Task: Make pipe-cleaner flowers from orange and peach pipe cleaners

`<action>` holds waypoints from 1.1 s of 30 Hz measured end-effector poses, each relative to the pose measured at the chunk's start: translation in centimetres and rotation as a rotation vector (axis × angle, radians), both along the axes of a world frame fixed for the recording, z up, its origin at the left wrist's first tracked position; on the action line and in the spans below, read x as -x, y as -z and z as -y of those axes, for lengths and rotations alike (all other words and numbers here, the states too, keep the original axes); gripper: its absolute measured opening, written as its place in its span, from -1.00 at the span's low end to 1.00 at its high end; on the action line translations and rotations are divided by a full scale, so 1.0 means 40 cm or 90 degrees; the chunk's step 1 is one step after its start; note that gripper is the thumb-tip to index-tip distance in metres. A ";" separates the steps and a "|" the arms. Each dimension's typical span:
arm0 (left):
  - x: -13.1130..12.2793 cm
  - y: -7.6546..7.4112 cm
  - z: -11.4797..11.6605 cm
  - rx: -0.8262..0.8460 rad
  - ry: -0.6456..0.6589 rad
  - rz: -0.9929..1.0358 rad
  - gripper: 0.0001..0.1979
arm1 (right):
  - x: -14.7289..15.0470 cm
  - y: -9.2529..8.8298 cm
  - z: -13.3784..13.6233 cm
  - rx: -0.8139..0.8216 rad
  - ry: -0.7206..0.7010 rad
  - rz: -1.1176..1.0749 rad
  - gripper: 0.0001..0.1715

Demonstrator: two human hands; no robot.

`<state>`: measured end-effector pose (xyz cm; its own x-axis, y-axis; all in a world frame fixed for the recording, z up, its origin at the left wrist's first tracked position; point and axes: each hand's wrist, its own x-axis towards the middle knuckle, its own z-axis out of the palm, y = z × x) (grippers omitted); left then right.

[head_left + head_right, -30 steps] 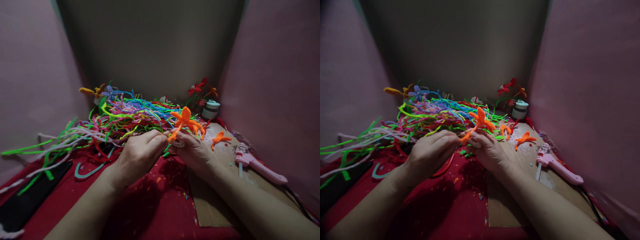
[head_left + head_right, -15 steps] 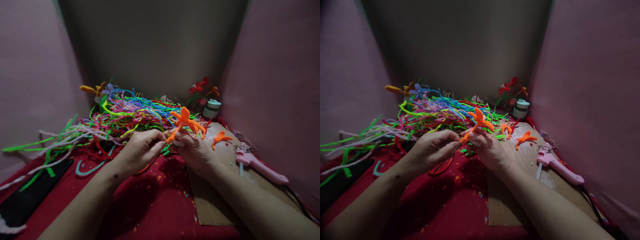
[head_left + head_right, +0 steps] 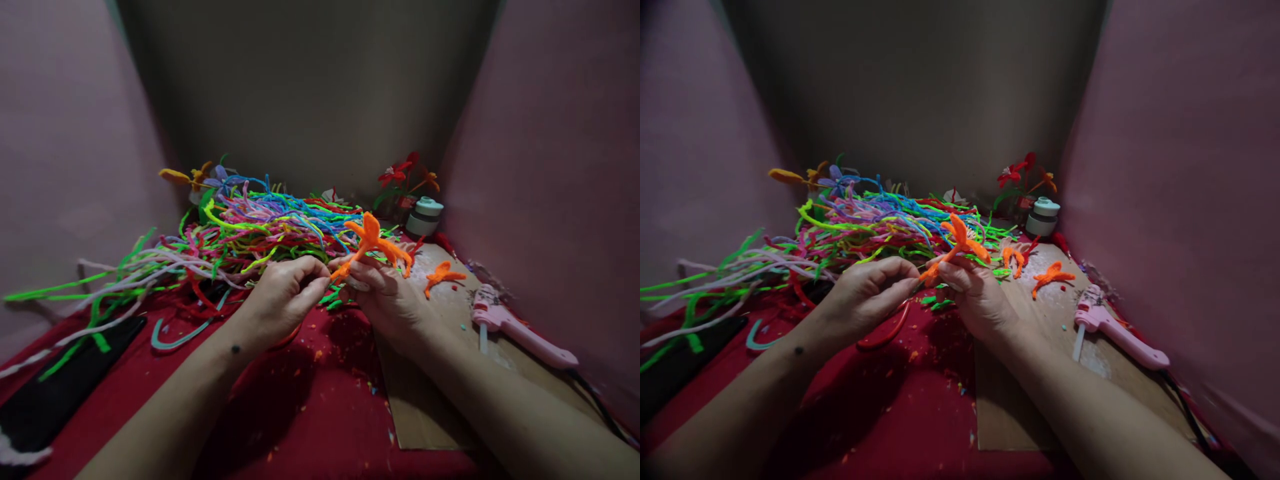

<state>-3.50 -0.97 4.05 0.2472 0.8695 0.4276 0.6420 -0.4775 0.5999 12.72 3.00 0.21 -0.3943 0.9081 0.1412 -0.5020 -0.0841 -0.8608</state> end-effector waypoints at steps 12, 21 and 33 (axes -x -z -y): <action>-0.030 -0.016 0.006 0.210 -0.064 0.203 -0.81 | 0.002 -0.035 0.024 -0.007 0.062 0.039 -0.94; 0.012 -0.014 -0.007 0.229 -0.008 0.299 -0.77 | 0.004 -0.010 0.015 -0.013 0.028 0.016 -0.93; -0.062 0.041 0.008 -0.046 -0.064 0.020 -0.81 | 0.014 0.010 0.012 -0.092 0.063 0.014 -0.92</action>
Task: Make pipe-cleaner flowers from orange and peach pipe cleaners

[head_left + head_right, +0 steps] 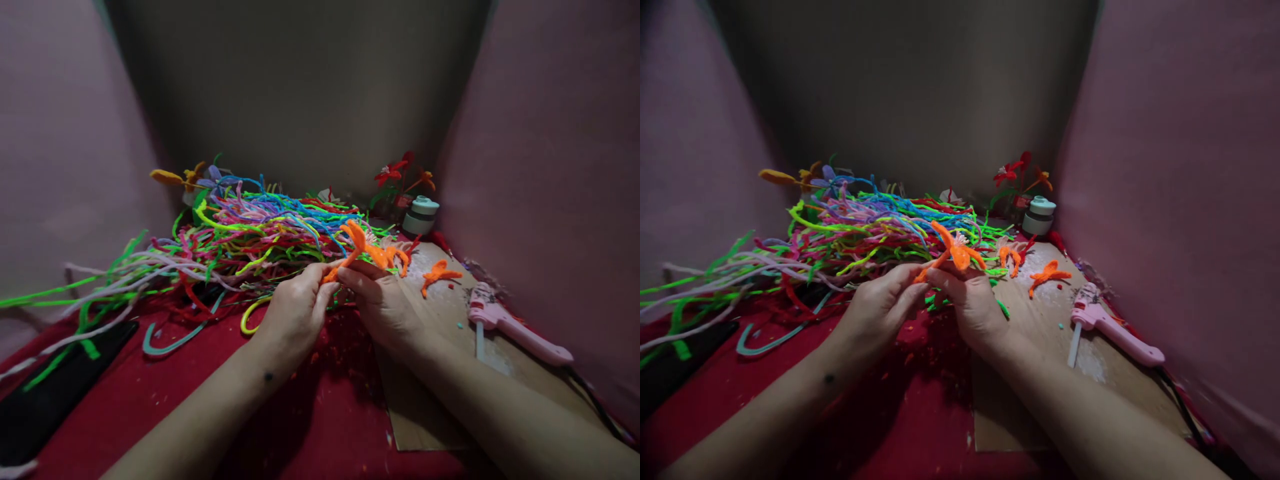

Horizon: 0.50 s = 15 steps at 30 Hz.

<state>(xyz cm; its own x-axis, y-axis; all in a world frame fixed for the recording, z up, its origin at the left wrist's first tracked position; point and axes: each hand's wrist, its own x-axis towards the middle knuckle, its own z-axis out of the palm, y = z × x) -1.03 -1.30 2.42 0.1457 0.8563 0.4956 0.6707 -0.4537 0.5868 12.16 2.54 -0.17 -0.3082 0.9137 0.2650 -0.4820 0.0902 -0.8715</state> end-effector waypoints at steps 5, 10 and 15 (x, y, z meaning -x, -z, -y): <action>-0.008 0.026 0.000 -0.113 -0.046 -0.094 -0.85 | 0.005 0.009 0.004 -0.017 0.037 0.007 -0.88; -0.005 0.042 -0.007 -0.208 -0.033 -0.137 -0.87 | 0.004 0.010 0.007 -0.014 0.043 0.015 -0.87; 0.005 0.038 -0.012 -0.195 0.003 -0.092 -0.82 | 0.003 0.005 0.007 -0.024 0.048 0.014 -0.90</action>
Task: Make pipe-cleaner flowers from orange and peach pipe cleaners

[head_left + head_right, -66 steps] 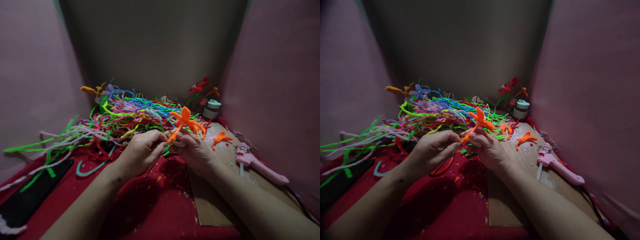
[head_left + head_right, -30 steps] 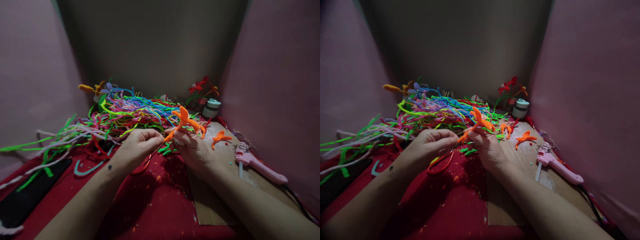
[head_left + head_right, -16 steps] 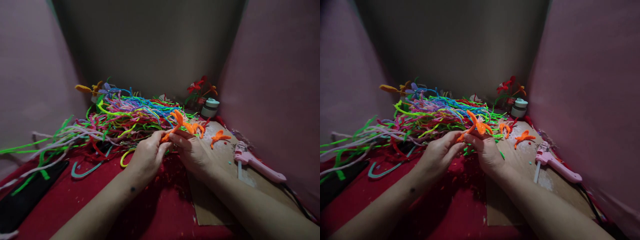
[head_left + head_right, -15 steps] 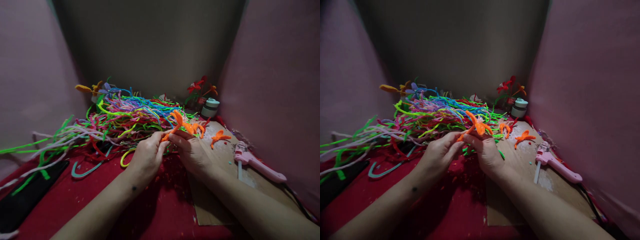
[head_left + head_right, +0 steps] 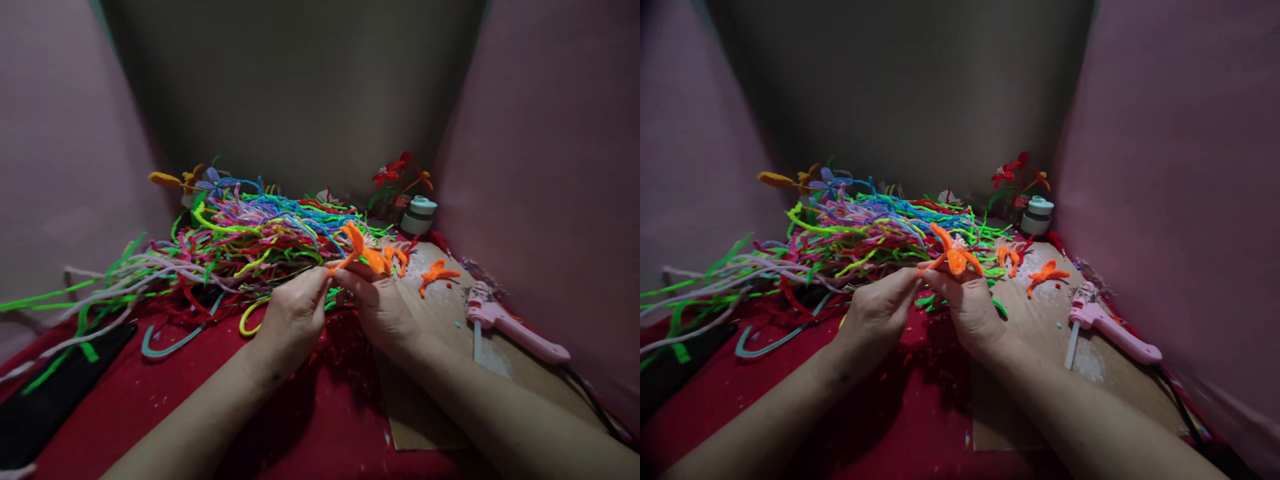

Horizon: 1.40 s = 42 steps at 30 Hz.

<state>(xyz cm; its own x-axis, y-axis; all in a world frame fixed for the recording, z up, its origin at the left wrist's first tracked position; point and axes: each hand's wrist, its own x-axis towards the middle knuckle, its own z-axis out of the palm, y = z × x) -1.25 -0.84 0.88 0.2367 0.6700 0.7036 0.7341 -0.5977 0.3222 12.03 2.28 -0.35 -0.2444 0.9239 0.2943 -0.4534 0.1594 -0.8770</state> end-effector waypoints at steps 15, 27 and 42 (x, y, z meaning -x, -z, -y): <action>0.000 -0.041 0.004 0.508 0.165 0.498 -0.77 | -0.021 -0.011 -0.010 -0.053 -0.042 0.063 -0.85; 0.020 -0.052 0.005 0.789 0.427 0.739 -0.87 | -0.020 -0.006 -0.016 -0.011 -0.142 -0.010 -0.82; -0.015 0.025 -0.010 0.063 -0.127 -0.121 -0.80 | 0.005 0.001 -0.004 0.086 0.031 -0.023 -0.89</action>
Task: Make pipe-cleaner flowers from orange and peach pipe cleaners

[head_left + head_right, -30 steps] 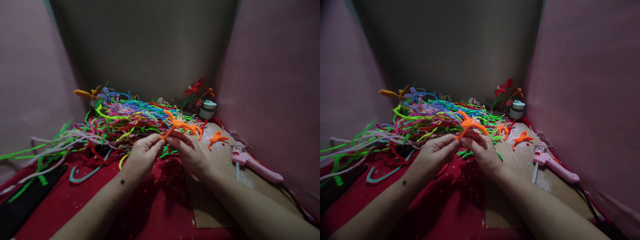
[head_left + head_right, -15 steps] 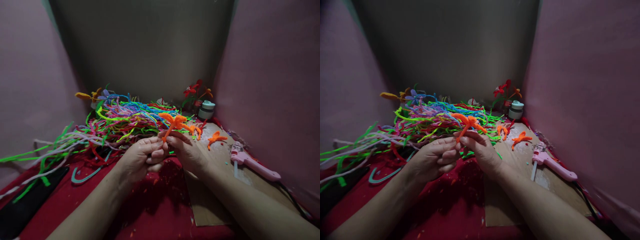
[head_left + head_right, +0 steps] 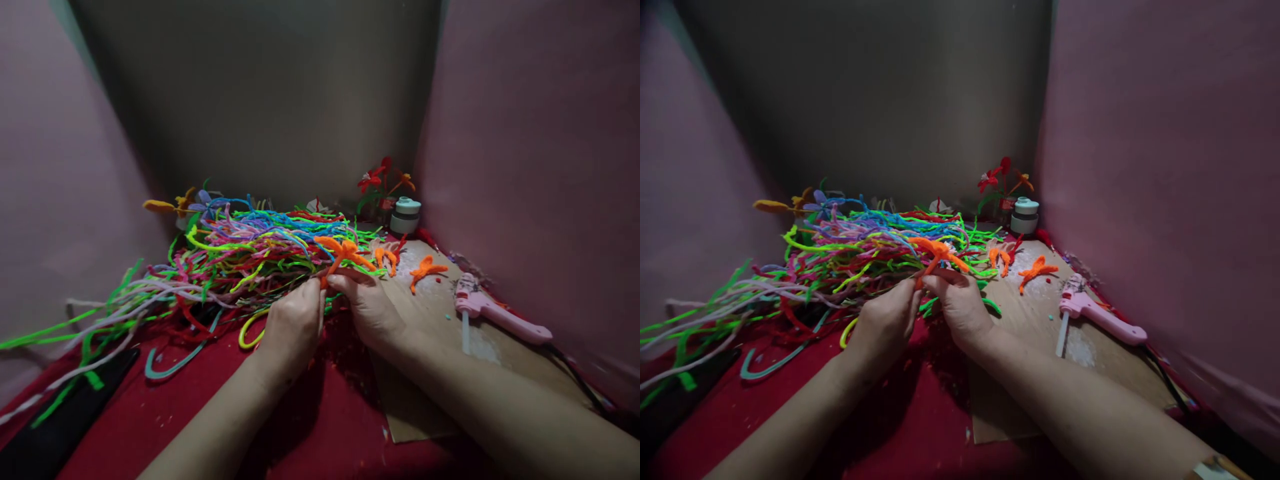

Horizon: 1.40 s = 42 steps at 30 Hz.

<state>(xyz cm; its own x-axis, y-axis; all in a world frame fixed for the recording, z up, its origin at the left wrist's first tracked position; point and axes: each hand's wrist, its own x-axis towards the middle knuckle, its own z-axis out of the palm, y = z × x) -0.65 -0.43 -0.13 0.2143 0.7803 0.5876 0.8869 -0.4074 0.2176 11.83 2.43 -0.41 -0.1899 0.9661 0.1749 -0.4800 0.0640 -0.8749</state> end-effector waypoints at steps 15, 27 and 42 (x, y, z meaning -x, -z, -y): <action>0.010 -0.035 0.004 0.133 0.070 0.266 -0.77 | -0.010 -0.004 -0.010 -0.058 -0.101 0.020 -0.81; -0.003 -0.072 0.016 0.476 0.169 0.710 -0.78 | -0.014 -0.024 -0.011 -0.066 -0.106 -0.014 -0.90; 0.022 -0.072 0.007 0.708 0.362 0.974 -0.88 | -0.010 0.011 -0.026 -0.061 -0.130 -0.062 -0.91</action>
<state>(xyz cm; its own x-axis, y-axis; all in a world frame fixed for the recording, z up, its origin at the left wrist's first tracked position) -1.51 -0.72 2.75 0.4057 0.9057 -0.1231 -0.4183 0.3037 0.8560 12.24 3.48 -0.87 -0.3577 0.8873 0.2911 -0.5739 0.0370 -0.8181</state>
